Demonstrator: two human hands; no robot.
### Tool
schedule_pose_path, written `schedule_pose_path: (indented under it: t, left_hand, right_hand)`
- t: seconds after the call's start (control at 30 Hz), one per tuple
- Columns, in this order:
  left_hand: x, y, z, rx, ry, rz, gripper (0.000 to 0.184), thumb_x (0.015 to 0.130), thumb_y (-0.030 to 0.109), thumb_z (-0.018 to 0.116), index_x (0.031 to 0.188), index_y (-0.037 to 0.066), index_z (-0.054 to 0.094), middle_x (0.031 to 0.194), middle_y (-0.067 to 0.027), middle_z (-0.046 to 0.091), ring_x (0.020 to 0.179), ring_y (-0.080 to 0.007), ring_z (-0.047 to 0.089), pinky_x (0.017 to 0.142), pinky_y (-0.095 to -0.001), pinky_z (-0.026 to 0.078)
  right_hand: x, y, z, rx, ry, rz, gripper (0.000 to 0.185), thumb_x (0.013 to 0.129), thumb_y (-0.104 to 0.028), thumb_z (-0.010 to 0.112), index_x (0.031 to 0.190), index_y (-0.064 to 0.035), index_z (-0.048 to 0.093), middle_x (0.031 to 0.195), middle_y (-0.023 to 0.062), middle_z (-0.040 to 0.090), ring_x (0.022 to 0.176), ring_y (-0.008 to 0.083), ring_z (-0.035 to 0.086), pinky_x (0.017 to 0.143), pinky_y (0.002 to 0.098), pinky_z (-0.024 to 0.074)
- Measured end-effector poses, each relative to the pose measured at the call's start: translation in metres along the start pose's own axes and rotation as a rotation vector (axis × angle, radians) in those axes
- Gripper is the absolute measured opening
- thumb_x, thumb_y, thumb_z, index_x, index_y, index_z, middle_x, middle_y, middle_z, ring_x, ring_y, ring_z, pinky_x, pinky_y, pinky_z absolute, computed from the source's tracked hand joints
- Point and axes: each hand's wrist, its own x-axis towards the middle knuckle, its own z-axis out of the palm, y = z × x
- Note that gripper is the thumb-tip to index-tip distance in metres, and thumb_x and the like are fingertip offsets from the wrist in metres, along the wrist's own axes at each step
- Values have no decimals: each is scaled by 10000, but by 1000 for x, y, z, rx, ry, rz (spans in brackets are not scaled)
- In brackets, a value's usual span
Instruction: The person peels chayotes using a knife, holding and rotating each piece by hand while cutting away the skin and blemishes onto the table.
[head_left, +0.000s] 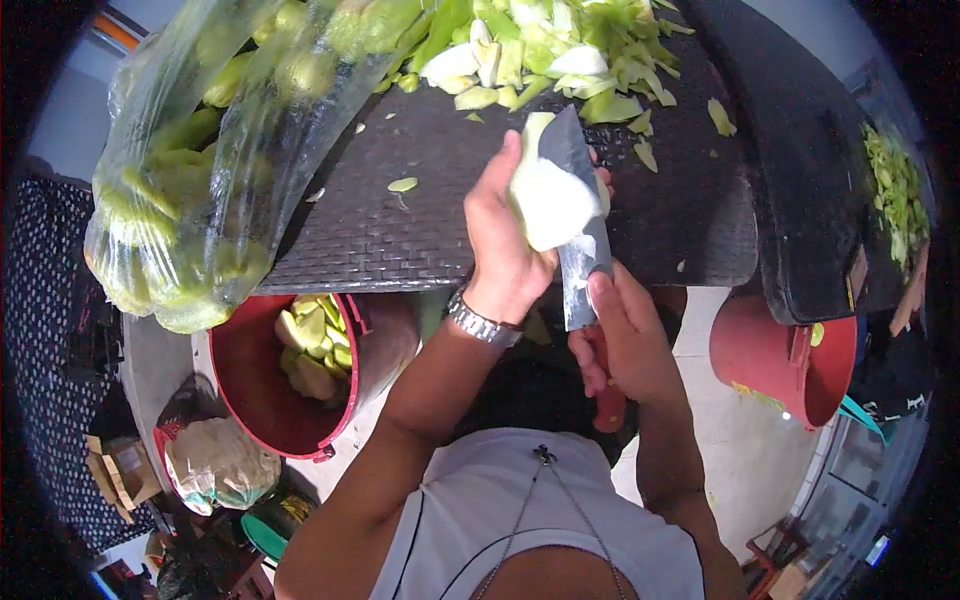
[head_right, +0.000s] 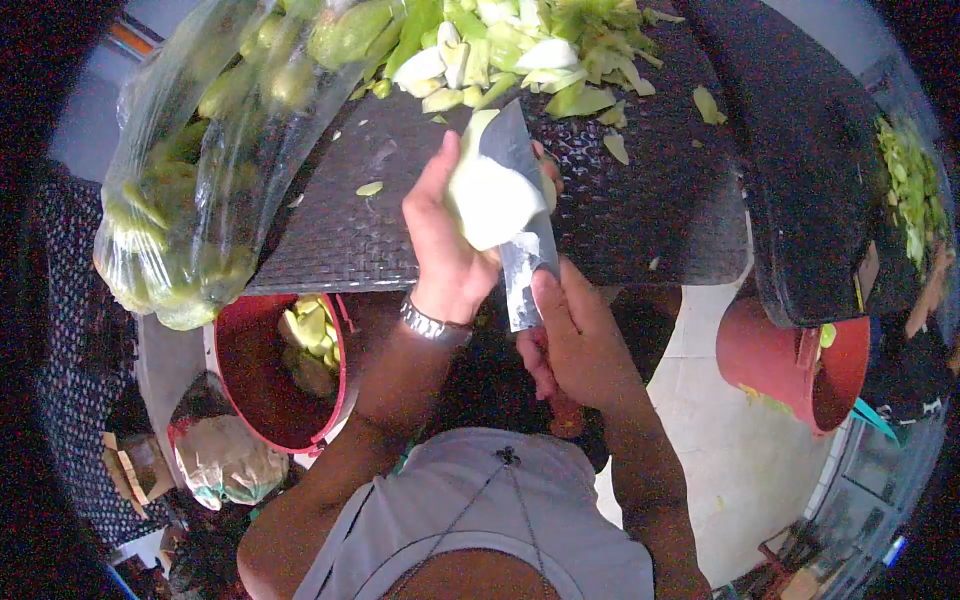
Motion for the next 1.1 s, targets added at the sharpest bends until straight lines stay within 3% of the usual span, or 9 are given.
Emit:
schedule_pose_path:
  t: [0.13,0.2,0.23,0.33,0.4,0.47,0.5,0.83,1.1]
  left_hand:
    - [-8,-11,3,4,36,8,570,1053,464,455,1243,-57,586,1068,-201,695,941,-347,701,858,-459,581]
    - [-1,-6,-8,-40,-51,42,574,1043,447,451,1285,-62,561,1125,-225,683,998,-372,685,898,-462,563]
    - [2,2,-3,-62,48,85,564,1043,446,450,1290,-49,564,1144,-223,681,1013,-362,686,907,-461,561]
    - [10,29,-2,-57,77,273,597,1036,468,456,1312,-51,560,1186,-217,677,1105,-335,668,1029,-448,512]
    - [9,39,-3,-199,-125,239,636,1017,545,468,1343,8,567,1291,-232,628,1228,-409,591,1112,-577,430]
    - [7,41,-1,-257,-372,151,653,1002,590,475,1348,46,575,1341,-238,597,1269,-458,547,1117,-661,392]
    - [9,39,-3,-282,-328,132,669,978,642,486,1332,83,589,1383,-245,560,1309,-509,487,1106,-742,340]
    - [10,26,-7,-190,-323,121,690,987,662,462,1202,25,618,1140,-255,674,1102,-479,628,993,-646,476]
    - [5,14,-7,-211,-313,148,693,1006,650,426,1177,5,610,1125,-252,672,1068,-470,630,957,-603,491]
  right_hand:
    - [10,-9,-1,37,11,-18,297,1134,-330,344,1146,-69,487,591,24,496,381,108,430,361,270,399]
    - [8,-8,-1,73,-5,0,321,1120,-350,393,1223,-70,512,622,23,515,400,91,443,382,251,419]
    - [6,-8,0,92,-16,13,342,1113,-360,417,1262,-71,524,637,22,524,409,83,449,393,241,429]
    - [-8,-5,1,-253,213,-21,403,1061,-395,541,1265,-46,532,674,68,620,520,178,604,491,331,482]
    - [-3,-1,-5,-536,286,-402,490,1012,-431,618,1307,-50,533,720,112,661,603,243,666,563,370,517]
    - [1,-2,-5,-697,323,-583,551,970,-461,676,1314,-53,538,757,150,686,671,306,709,617,404,544]
    - [4,-7,-3,-724,324,-570,564,953,-473,695,1300,-56,542,771,166,691,697,335,720,635,418,554]
    - [15,-9,3,-992,300,-569,501,903,-488,750,968,-53,510,634,133,644,627,400,702,534,481,536]
    - [30,0,-4,-943,271,-582,511,949,-521,677,993,-40,507,663,185,652,664,443,694,551,521,537]
